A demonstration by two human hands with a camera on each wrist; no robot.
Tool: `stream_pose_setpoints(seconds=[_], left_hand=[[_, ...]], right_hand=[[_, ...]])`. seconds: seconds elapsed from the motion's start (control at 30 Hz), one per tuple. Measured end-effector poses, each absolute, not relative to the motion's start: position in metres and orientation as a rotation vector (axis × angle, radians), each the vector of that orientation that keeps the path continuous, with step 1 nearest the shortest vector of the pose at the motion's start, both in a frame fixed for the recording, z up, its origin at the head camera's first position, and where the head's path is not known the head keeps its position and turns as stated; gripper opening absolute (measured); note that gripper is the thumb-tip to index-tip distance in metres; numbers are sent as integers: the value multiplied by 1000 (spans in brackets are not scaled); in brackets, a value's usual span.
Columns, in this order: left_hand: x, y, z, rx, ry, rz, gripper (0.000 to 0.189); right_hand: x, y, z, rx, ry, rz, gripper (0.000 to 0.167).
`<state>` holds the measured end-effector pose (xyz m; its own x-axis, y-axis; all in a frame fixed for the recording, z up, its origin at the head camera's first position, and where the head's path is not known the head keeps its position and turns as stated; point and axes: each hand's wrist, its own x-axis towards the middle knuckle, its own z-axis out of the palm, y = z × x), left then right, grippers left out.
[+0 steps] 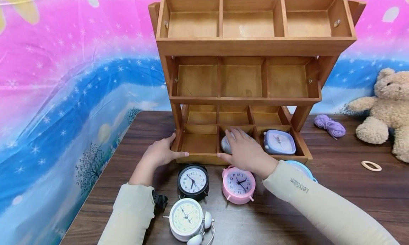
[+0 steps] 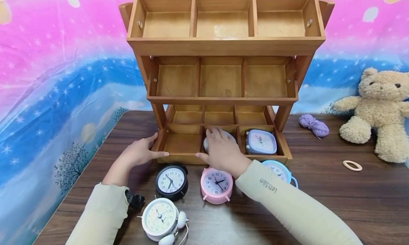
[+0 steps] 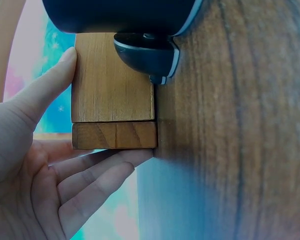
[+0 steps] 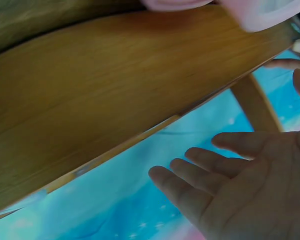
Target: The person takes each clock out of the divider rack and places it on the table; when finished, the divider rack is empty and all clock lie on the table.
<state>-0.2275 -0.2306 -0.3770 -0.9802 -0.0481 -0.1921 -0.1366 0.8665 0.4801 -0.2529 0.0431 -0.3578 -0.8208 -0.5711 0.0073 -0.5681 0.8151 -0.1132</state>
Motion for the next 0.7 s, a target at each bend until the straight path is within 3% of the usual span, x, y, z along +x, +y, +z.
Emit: stream_pose_setpoints(seconds=[0.37, 0.7], left_hand=[[-227, -231, -377, -158, 2862, 756, 98], [-228, -231, -378, -148, 2869, 748, 97]], right_hand=[[-281, 50, -363, -605, 2952, -231, 93], [-295, 49, -369, -577, 2951, -137, 98]])
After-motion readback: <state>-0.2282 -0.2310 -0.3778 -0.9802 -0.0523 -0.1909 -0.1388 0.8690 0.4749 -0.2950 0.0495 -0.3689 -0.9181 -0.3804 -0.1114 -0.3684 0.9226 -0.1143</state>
